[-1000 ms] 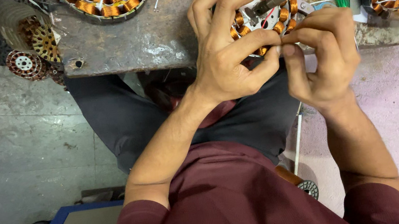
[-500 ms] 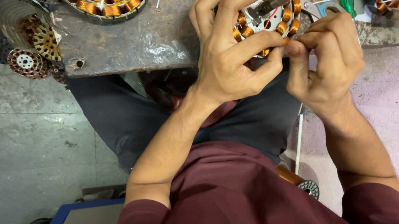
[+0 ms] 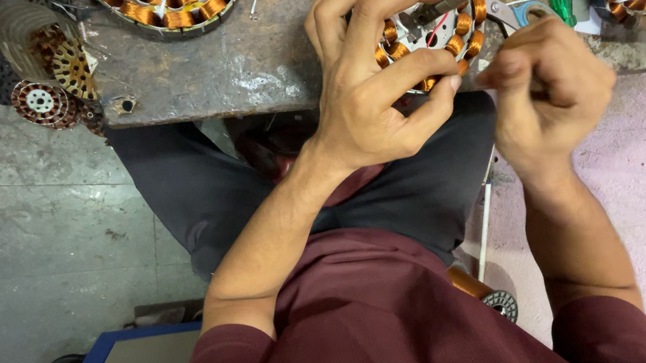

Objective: The person assembles a motor stator by inserting and securing copper wires into the stator slots using pliers, scissors, and a screwdriver. They trim excess wire and adjust connections while working at a cluttered workbench.

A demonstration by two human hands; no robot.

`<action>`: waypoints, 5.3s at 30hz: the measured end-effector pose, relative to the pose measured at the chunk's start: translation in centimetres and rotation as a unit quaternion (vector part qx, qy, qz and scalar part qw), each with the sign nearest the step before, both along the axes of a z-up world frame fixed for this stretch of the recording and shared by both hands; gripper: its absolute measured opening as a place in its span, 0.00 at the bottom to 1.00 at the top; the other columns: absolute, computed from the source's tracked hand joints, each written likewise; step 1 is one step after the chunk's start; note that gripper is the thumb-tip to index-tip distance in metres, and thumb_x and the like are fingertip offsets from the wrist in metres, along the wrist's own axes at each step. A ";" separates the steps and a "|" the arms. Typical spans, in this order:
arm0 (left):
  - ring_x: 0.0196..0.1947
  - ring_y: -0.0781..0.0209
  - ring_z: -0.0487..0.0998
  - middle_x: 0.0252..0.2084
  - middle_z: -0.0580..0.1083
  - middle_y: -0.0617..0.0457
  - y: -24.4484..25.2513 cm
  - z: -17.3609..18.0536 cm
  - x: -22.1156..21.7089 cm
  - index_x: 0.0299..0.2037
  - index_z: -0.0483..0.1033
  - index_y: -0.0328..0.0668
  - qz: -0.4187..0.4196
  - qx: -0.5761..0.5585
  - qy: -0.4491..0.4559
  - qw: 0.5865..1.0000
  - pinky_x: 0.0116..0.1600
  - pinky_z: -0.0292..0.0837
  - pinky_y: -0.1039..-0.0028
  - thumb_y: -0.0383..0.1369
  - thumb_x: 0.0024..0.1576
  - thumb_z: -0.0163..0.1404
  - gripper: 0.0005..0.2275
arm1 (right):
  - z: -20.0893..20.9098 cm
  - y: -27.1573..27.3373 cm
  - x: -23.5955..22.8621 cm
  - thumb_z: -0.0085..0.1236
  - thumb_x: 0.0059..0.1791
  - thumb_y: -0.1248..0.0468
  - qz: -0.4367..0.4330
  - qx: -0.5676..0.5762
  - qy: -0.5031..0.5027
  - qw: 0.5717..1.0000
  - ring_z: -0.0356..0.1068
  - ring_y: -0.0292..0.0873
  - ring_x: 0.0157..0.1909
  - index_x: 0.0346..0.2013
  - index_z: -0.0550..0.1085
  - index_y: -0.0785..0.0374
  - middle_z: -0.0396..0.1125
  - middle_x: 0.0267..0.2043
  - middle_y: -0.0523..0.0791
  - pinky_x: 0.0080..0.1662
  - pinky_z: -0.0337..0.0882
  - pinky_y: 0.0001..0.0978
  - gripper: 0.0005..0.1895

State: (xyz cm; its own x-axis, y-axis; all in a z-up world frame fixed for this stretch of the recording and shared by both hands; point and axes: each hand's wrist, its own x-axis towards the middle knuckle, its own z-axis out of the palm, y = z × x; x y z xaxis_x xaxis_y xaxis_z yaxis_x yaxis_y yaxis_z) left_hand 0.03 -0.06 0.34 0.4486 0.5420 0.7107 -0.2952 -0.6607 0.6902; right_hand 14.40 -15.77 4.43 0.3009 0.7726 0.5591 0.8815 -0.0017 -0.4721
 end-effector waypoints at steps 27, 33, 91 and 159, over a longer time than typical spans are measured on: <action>0.66 0.44 0.59 0.60 0.69 0.49 -3.5 5.0 0.4 0.33 0.83 0.45 0.097 -0.038 0.090 0.990 0.71 0.51 0.57 0.28 0.50 0.66 0.05 | 2.9 -3.4 4.5 0.68 0.46 0.73 -0.138 -0.244 -0.145 0.949 0.69 0.57 0.46 0.50 0.78 0.69 0.68 0.44 0.54 0.47 0.69 0.46 0.17; 0.67 0.46 0.60 0.60 0.68 0.50 -3.9 5.2 0.6 0.35 0.83 0.46 0.108 -0.046 0.094 0.989 0.70 0.52 0.60 0.28 0.52 0.65 0.05 | 2.5 -6.2 4.2 0.65 0.53 0.72 -0.126 -0.188 -0.032 0.974 0.75 0.50 0.45 0.52 0.74 0.72 0.72 0.44 0.52 0.50 0.73 0.39 0.14; 0.58 0.45 0.64 0.54 0.67 0.45 -5.9 2.5 -3.1 0.36 0.80 0.39 0.121 0.033 0.037 0.991 0.66 0.61 0.53 0.32 0.48 0.62 0.09 | 1.7 -9.1 5.2 0.74 0.46 0.67 -0.216 -0.240 -0.085 0.943 0.72 0.49 0.36 0.35 0.73 0.71 0.71 0.35 0.49 0.39 0.71 0.39 0.15; 0.52 0.52 0.76 0.50 0.74 0.39 -14.4 -2.8 -6.0 0.28 0.59 0.44 -0.158 -0.496 -0.191 0.832 0.52 0.75 0.64 0.15 0.51 0.64 0.21 | 1.4 -4.9 -9.6 0.68 0.40 0.74 0.058 0.069 0.300 0.950 0.65 0.45 0.52 0.43 0.67 0.64 0.60 0.51 0.51 0.54 0.69 0.32 0.22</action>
